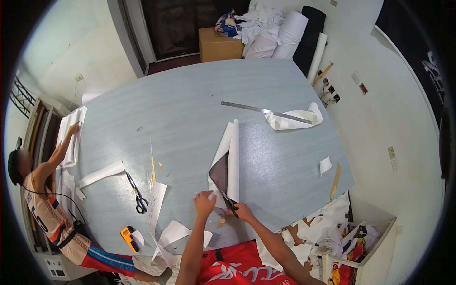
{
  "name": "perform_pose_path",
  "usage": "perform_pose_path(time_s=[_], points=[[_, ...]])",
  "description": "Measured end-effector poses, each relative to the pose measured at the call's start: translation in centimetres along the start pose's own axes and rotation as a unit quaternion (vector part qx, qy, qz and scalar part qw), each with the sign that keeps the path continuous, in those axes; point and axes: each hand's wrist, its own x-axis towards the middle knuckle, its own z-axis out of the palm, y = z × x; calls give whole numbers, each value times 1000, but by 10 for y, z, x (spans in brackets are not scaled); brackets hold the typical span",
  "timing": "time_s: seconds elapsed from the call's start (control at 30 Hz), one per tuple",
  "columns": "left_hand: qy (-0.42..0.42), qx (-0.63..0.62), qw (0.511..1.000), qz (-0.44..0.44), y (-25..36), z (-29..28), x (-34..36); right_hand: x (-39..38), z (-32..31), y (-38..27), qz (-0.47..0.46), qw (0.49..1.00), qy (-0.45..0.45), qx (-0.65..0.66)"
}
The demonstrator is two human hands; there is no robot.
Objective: Cutting out printed fabric patterns using scissors on a work table.
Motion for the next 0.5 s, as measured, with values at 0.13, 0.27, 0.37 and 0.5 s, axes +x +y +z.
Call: perform_pose_path(time_s=[0.13, 0.27, 0.37, 0.5], points=[[210, -103, 972, -17, -4, 1, 56, -5, 0, -10, 3, 999, 5, -46], [120, -145, 981, -48, -40, -3, 111, -4, 2, -26, -11, 996, -7, -84], [74, -297, 945, -113, -18, 7, 124, -19, 1, 19, -16, 996, 23, -83], [68, -306, 938, -147, -62, 9, 124, -4, -10, -1, -8, 992, -85, -93]])
